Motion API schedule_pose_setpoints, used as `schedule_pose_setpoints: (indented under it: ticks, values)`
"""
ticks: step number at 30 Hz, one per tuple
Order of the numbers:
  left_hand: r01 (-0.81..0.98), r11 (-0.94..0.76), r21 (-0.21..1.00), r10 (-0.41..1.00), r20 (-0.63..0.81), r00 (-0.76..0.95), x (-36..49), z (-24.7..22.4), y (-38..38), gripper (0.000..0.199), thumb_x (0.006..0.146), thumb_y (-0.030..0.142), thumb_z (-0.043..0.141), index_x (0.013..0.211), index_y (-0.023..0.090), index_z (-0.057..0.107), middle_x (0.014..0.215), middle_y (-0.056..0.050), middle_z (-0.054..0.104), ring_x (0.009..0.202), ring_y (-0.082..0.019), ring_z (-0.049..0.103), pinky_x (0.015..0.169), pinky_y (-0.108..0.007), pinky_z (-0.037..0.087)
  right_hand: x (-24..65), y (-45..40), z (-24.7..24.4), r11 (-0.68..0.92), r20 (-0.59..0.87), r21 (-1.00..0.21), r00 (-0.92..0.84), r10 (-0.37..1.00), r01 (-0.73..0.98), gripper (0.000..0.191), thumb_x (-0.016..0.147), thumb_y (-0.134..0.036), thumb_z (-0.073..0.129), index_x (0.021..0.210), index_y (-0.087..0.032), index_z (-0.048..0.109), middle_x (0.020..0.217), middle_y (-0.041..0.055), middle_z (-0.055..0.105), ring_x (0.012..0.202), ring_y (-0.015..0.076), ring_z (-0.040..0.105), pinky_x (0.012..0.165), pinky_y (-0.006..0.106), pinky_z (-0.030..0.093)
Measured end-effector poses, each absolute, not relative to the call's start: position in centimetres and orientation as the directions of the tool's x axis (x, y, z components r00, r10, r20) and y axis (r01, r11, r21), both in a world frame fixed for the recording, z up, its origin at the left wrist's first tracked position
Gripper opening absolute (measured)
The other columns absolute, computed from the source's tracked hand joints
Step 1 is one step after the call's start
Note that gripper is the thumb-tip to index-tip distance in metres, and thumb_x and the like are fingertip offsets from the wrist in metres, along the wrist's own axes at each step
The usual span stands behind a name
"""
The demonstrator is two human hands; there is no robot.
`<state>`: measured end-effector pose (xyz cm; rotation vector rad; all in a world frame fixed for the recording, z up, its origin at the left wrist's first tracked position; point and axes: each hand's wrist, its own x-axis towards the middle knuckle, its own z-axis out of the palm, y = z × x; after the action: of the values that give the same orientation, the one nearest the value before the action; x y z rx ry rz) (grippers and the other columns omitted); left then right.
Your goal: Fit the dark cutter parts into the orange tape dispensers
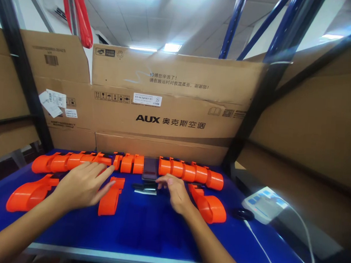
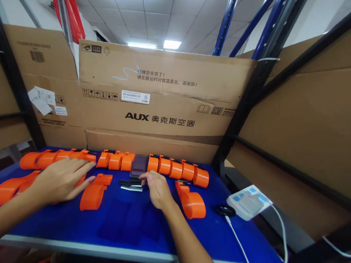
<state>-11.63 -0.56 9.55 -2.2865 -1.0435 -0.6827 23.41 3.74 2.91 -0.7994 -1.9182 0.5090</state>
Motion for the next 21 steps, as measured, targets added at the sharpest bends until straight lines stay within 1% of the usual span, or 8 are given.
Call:
schedule_pose_setpoints:
  ticks: [6,9,11,13,15,17,18,21]
  values:
    - [0.763,-0.546,-0.347,0.387,0.703,0.596,-8.0,13.0,-1.1,0.029,0.089,0.032,0.059,0.112,0.019,0.071,0.100,-0.013,0.072,0.089,-0.029,0.067,0.080,-0.043,0.052,22.9,3.5,3.5,0.700,0.608,-0.576,-0.351,0.713,0.423,0.046,0.106,-0.049,0.037,0.098,-0.023,0.074,0.083,0.0069,0.070,0.083,0.0240,0.066,0.080,0.039,0.053]
    - [0.757,-0.564,-0.330,0.378,0.711,0.592,-6.2,13.6,-1.0,0.031,0.088,0.030,0.059,0.115,0.019,0.070,0.100,-0.013,0.071,0.091,-0.031,0.066,0.081,-0.045,0.050,21.9,2.8,3.8,0.706,0.526,-0.587,-0.477,0.704,0.395,0.036,0.101,-0.049,0.052,0.126,-0.026,0.067,0.112,0.0093,0.072,0.105,0.0263,0.065,0.095,0.043,0.050]
    - [0.744,-0.612,-0.269,0.404,0.703,0.586,-4.6,13.4,-1.0,0.033,0.088,0.031,0.058,0.118,0.019,0.069,0.100,-0.014,0.071,0.092,-0.032,0.066,0.082,-0.047,0.050,21.2,2.4,3.8,0.708,0.486,-0.638,-0.555,0.676,0.303,0.063,0.094,-0.053,0.063,0.150,-0.028,0.046,0.135,0.0112,0.063,0.122,0.0282,0.058,0.105,0.046,0.045]
    - [0.717,-0.675,-0.175,0.451,0.671,0.588,-2.8,12.5,-1.0,0.035,0.088,0.033,0.058,0.120,0.022,0.069,0.100,-0.014,0.070,0.093,-0.034,0.065,0.084,-0.049,0.049,20.6,2.2,3.7,0.654,0.478,-0.741,-0.564,0.673,0.153,0.084,0.092,-0.062,0.060,0.160,-0.028,0.024,0.141,0.0128,0.058,0.126,0.0284,0.056,0.107,0.047,0.045]
    - [0.668,-0.740,-0.081,0.486,0.622,0.614,-0.8,11.2,-1.0,0.035,0.089,0.032,0.056,0.120,0.023,0.069,0.101,-0.015,0.069,0.094,-0.035,0.065,0.085,-0.052,0.048,20.4,2.5,3.5,0.534,0.468,-0.845,-0.499,0.729,-0.012,0.081,0.097,-0.070,0.041,0.161,-0.026,0.017,0.129,0.0131,0.065,0.117,0.0272,0.063,0.098,0.044,0.051]
    - [0.629,-0.777,-0.031,0.493,0.593,0.637,1.1,9.7,-0.9,0.040,0.089,0.031,0.055,0.126,0.022,0.067,0.105,-0.018,0.069,0.095,-0.036,0.065,0.087,-0.054,0.048,20.4,3.2,3.1,0.407,0.424,-0.904,-0.385,0.820,-0.129,0.072,0.100,-0.070,0.027,0.157,-0.025,0.026,0.107,0.0104,0.071,0.099,0.0255,0.069,0.084,0.040,0.055]
    - [0.618,-0.785,-0.031,0.485,0.590,0.646,2.1,8.9,-0.9,0.043,0.089,0.030,0.055,0.130,0.020,0.065,0.106,-0.019,0.069,0.097,-0.037,0.064,0.087,-0.055,0.048,20.4,3.6,2.9,0.359,0.394,-0.919,-0.320,0.862,-0.164,0.068,0.101,-0.068,0.030,0.154,-0.025,0.032,0.097,0.0080,0.071,0.089,0.0242,0.070,0.077,0.038,0.056]
    - [0.578,-0.815,-0.046,0.438,0.604,0.666,4.3,7.2,-1.0,0.049,0.087,0.026,0.056,0.135,0.016,0.061,0.108,-0.022,0.069,0.102,-0.040,0.064,0.089,-0.057,0.048,20.6,4.5,2.4,0.265,0.303,-0.939,-0.164,0.939,-0.220,0.055,0.094,-0.058,0.061,0.137,-0.025,0.049,0.079,0.0007,0.066,0.067,0.0180,0.064,0.063,0.029,0.051]
